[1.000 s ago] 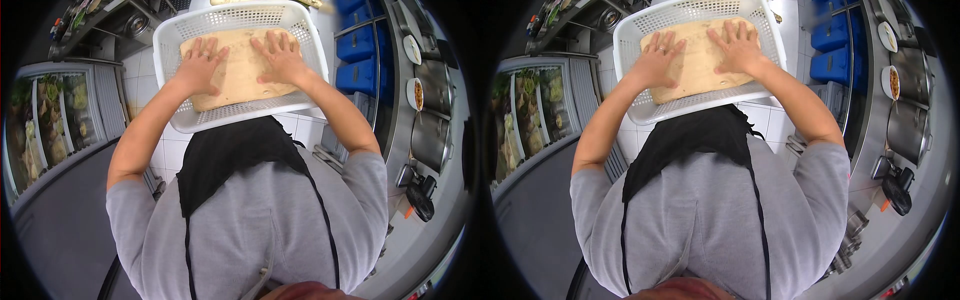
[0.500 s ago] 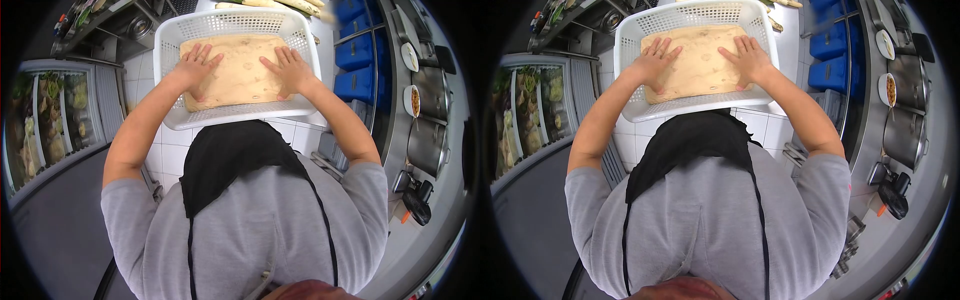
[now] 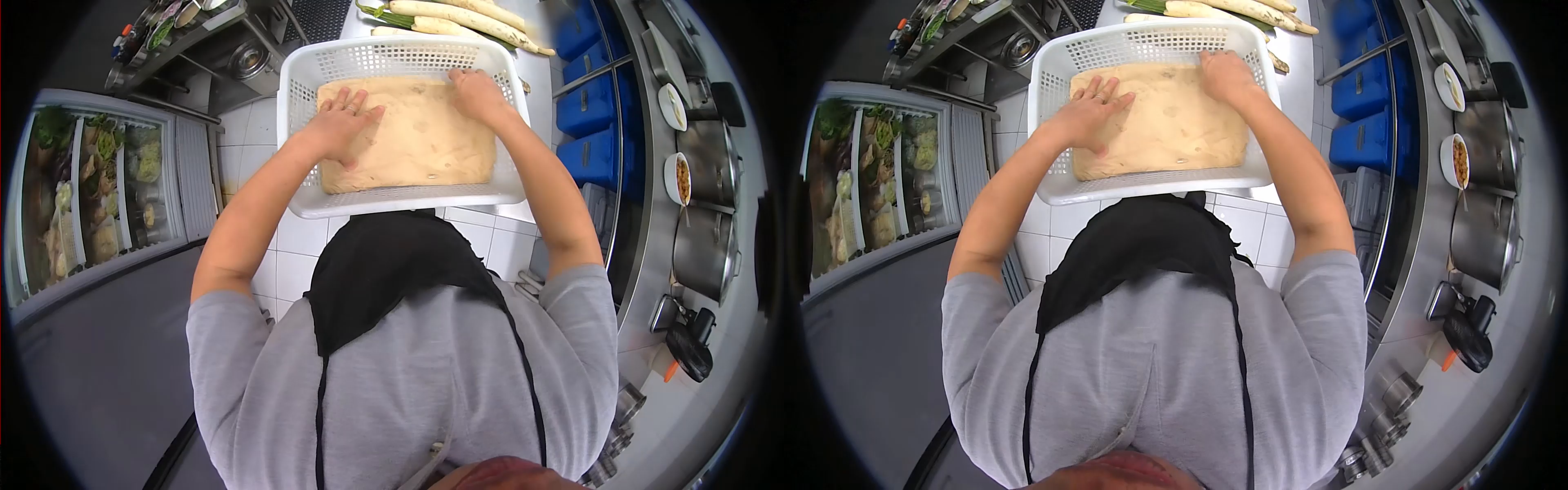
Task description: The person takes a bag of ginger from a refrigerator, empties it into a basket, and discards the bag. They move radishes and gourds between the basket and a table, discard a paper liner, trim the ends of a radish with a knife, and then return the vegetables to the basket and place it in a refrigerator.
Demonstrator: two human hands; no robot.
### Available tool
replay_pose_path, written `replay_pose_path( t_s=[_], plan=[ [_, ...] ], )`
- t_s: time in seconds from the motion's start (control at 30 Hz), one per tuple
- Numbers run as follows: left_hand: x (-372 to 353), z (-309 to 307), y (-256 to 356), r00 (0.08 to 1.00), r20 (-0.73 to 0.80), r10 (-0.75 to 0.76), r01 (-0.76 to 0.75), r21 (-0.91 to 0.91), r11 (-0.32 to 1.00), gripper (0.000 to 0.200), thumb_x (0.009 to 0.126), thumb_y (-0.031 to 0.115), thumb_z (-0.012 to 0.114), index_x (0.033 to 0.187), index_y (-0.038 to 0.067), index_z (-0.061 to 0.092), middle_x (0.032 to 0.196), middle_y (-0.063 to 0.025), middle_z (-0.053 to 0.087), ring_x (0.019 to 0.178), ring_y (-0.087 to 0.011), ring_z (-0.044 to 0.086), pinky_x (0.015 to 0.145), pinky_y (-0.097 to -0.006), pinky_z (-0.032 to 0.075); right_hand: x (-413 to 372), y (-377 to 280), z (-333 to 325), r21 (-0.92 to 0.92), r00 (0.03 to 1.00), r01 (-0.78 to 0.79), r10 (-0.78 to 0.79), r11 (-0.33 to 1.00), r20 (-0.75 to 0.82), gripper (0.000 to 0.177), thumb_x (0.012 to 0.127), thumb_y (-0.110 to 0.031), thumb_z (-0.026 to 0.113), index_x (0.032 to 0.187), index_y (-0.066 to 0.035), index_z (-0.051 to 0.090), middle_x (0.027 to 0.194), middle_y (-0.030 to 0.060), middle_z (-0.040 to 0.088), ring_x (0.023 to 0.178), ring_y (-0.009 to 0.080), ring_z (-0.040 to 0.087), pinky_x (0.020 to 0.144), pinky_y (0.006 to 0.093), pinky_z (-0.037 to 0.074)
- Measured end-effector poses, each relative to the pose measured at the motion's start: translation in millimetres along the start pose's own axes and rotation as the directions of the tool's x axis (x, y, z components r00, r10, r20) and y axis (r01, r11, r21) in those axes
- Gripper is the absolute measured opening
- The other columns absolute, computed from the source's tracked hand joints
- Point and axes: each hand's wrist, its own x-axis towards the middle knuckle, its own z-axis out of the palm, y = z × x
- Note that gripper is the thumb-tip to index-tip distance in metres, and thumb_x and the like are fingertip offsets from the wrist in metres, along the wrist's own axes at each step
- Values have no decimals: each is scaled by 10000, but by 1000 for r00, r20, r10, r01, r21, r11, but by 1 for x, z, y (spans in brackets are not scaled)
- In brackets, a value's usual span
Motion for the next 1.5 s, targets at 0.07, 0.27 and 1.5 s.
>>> replay_pose_path(
  t_s=[0.07, 0.27, 1.5],
  plan=[
    [2, 5, -5, 999, -34, 12, -13, -31, 999, 1321, 520, 239, 936, 1615, 250, 195, 1678, -191, 103, 1529, -464, 99, 1215, -568, 237, 3, -1, -27, 89, 983, 25, -41, 996, 178, 346, 856, -173, 640, 1146, 15, 644, 1066, 229, 694, 1004, 365, 667, 916, 452, 537],
    [-10, -10, 11, 982, -100, -161, 166, 52, 985, 1304, 517, 242, 945, 1605, 263, 225, 1683, -182, 71, 1509, -503, 128, 1201, -591, 253, 4, 22, -55, 812, 942, -292, 5, 505, 335, 279, 790, -162, 777, 1008, -11, 688, 925, 60, 721, 856, 211, 686, 784, 353, 544],
    [24, -12, -29, 805, -526, -276, 304, -34, 952, 307, 847, -6, 589, 1151, 5, 552, 919, -221, 702, 842, -366, 718, 702, -457, 597, -17, -14, -21, -196, 975, -198, 172, 960, -143, 207, 846, -26, 630, 1051, -11, 606, 992, 200, 678, 933, 354, 713, 725, 408, 600]
  ],
)
